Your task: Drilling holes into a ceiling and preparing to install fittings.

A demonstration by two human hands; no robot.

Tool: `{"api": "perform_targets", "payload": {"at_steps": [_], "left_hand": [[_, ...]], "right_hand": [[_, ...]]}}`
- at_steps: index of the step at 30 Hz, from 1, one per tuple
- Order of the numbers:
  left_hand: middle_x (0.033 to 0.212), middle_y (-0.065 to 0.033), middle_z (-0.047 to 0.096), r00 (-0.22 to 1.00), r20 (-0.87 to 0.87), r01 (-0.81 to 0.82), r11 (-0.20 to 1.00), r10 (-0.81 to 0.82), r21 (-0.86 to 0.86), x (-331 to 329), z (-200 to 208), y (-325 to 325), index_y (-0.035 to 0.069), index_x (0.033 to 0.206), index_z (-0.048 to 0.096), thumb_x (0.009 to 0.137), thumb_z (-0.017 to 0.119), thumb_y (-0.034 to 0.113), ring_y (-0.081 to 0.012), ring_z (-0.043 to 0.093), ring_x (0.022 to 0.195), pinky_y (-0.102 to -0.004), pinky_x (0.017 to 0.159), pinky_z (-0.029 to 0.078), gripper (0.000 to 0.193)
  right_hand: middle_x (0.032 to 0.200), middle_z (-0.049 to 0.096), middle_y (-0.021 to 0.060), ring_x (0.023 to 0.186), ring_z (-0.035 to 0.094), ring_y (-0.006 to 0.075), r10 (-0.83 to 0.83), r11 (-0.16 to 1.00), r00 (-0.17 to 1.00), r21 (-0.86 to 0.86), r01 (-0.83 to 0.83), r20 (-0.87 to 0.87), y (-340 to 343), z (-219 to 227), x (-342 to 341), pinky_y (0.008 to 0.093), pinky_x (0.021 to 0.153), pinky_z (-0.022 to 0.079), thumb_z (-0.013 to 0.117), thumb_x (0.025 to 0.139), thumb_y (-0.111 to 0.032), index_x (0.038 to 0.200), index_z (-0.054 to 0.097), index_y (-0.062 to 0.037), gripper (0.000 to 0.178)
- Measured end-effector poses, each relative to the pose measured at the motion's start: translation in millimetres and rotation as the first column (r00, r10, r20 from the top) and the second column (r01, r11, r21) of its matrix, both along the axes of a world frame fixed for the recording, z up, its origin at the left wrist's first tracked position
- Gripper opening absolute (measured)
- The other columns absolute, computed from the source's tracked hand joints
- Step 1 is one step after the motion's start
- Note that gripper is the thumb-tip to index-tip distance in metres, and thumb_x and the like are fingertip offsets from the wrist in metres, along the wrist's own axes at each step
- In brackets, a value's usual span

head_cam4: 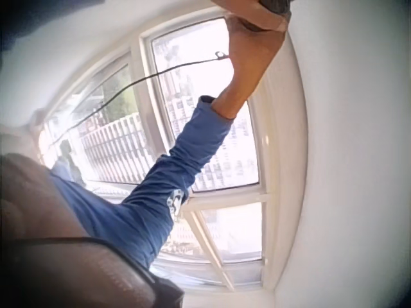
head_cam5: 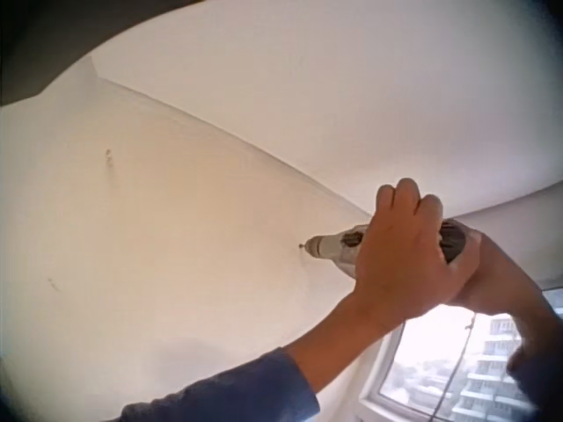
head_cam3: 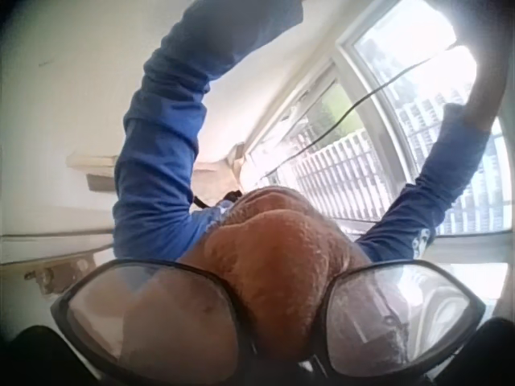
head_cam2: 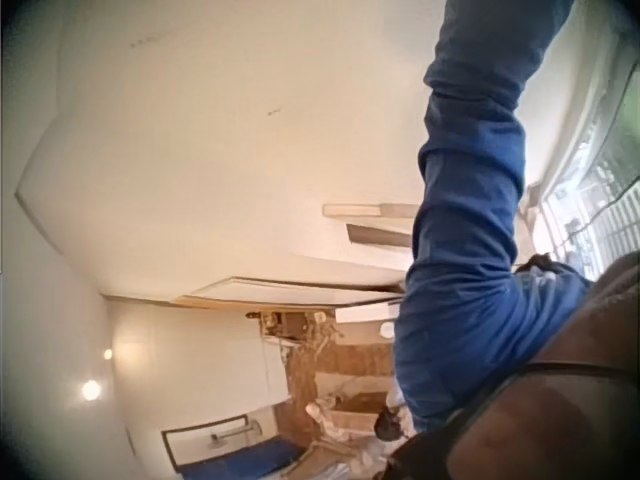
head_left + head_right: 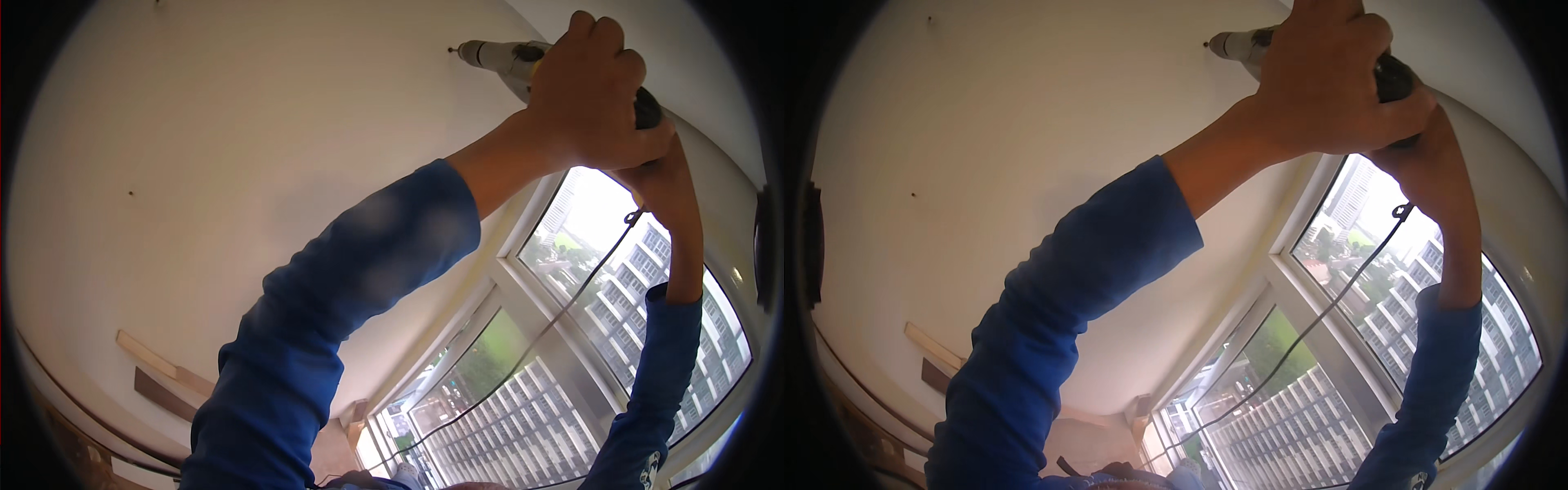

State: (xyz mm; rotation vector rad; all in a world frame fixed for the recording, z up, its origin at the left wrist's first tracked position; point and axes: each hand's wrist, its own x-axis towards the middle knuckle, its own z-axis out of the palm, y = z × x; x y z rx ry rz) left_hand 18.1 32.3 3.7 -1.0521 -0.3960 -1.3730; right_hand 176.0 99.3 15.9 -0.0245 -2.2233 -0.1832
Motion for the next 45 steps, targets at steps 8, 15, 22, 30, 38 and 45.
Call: {"api": "perform_targets", "payload": {"at_steps": [8,15,22,30,38,45], "left_hand": [[0.086,-0.0187,0.046,0.978,-0.165,0.130,0.991,-0.125,0.020,2,-6,-11,-0.003,0.079,0.056,0.080,0.070,0.033,-0.0308,0.045,0.084,-0.0414,0.077,0.043,0.039],[0.086,-0.0177,0.045,0.990,0.011,-0.140,0.979,0.140,0.150,0,23,34,-0.003,0.079,0.055,0.082,0.067,0.035,-0.0301,0.044,0.085,-0.0406,0.078,0.042,0.040],[0.089,-0.0183,0.045,0.966,-0.255,0.067,0.993,-0.039,0.102,-6,-3,-5,-0.004,0.081,0.055,0.082,0.067,0.035,-0.0297,0.044,0.087,-0.0395,0.078,0.043,0.041],[0.093,-0.0193,0.046,0.955,-0.292,0.054,0.998,-0.046,0.020,-11,-5,-1,-0.006,0.083,0.056,0.080,0.069,0.033,-0.0299,0.045,0.089,-0.0394,0.078,0.045,0.041],[0.094,-0.0210,0.048,0.954,-0.298,0.013,0.995,-0.042,-0.100,-18,-11,-19,-0.009,0.087,0.059,0.082,0.066,0.033,-0.0301,0.046,0.092,-0.0402,0.080,0.047,0.043],[0.094,-0.0202,0.049,0.970,-0.239,0.022,0.996,-0.043,-0.087,-19,-9,-23,-0.010,0.087,0.060,0.082,0.066,0.036,-0.0295,0.045,0.092,-0.0402,0.080,0.046,0.047]], "right_hand": [[0.105,0.070,0.0118,0.089,0.069,0.0226,-0.132,0.974,0.990,0.180,0.139,-0.051,-14,-2,0,0.0362,0.082,0.056,0.084,0.076,-0.012,0.123,0.060,0.0005,0.055],[0.117,0.066,0.0169,0.105,0.066,0.0270,-0.361,0.890,0.911,0.217,0.400,-0.201,-2,-1,9,0.0392,0.093,0.052,0.085,0.074,-0.011,0.128,0.052,0.0002,0.064],[0.118,0.064,0.0185,0.108,0.065,0.0285,-0.408,0.861,0.874,0.207,0.465,-0.264,17,14,25,0.0372,0.093,0.050,0.082,0.078,-0.013,0.134,0.046,0.0006,0.068],[0.109,0.069,0.0157,0.098,0.070,0.0287,-0.370,0.847,0.857,0.248,0.470,-0.360,39,4,28,0.0377,0.085,0.057,0.087,0.077,-0.019,0.129,0.051,0.0003,0.067],[0.117,0.065,0.0175,0.107,0.067,0.0296,-0.498,0.851,0.836,0.054,0.522,-0.230,32,-6,18,0.0395,0.093,0.054,0.088,0.076,-0.021,0.138,0.042,-0.0003,0.079],[0.106,0.070,0.0146,0.094,0.071,0.0250,-0.343,0.890,0.900,0.214,0.403,-0.270,23,1,14,0.0369,0.083,0.056,0.088,0.077,-0.022,0.125,0.057,-0.0001,0.061]]}}
